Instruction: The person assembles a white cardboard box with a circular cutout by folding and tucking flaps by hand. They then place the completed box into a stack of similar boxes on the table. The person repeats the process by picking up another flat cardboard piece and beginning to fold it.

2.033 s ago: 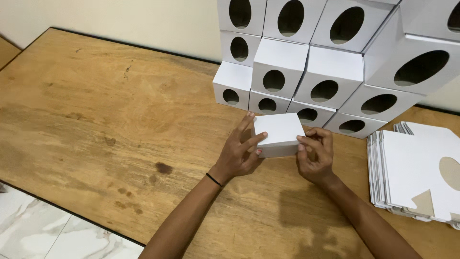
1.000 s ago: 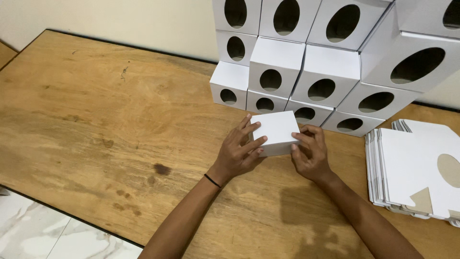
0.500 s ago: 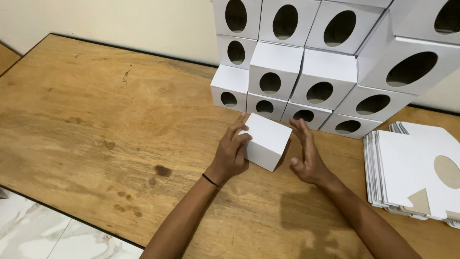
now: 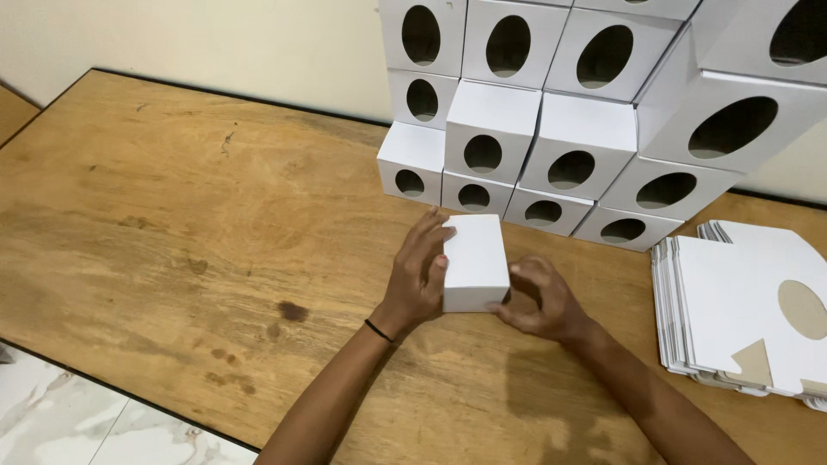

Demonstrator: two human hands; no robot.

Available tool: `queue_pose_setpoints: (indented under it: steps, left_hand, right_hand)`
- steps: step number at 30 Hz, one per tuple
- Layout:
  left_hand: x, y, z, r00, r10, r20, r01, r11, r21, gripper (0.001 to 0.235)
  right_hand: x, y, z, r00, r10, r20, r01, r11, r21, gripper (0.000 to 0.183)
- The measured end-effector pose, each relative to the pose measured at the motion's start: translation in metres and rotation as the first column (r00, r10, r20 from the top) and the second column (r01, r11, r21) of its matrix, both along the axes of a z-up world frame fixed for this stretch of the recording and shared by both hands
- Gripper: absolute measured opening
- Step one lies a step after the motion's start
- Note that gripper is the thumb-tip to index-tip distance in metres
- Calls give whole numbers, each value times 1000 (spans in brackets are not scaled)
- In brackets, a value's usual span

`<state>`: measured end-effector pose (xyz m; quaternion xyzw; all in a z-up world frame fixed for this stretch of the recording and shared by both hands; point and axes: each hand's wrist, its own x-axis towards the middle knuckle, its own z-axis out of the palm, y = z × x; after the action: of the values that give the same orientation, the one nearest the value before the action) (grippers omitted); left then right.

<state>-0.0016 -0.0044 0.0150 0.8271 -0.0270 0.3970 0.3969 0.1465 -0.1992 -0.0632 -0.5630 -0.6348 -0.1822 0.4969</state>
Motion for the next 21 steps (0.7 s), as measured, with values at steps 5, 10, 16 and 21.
queue_pose_setpoints:
  steps: [5, 10, 16, 21]
  left_hand:
    - [2, 6, -5, 976, -218, -14, 212, 961, -180, 95]
    - [3, 15, -16, 948, -317, 27, 312, 909, -275, 118]
    - [2, 20, -8, 966, -238, -98, 206, 943, -262, 61]
    - [10, 23, -27, 973, 224, -61, -229, 967, -114, 25]
  right_hand:
    - [-4, 2, -5, 957, 115, 267, -108, 993, -38, 64]
    - [-3, -2, 6, 982, -7, 188, 14, 999, -39, 52]
    - [-20, 1, 55, 879, -109, -464, -55, 944, -326, 119]
    - [-18, 6, 45, 770, -219, -600, 22, 948, -318, 54]
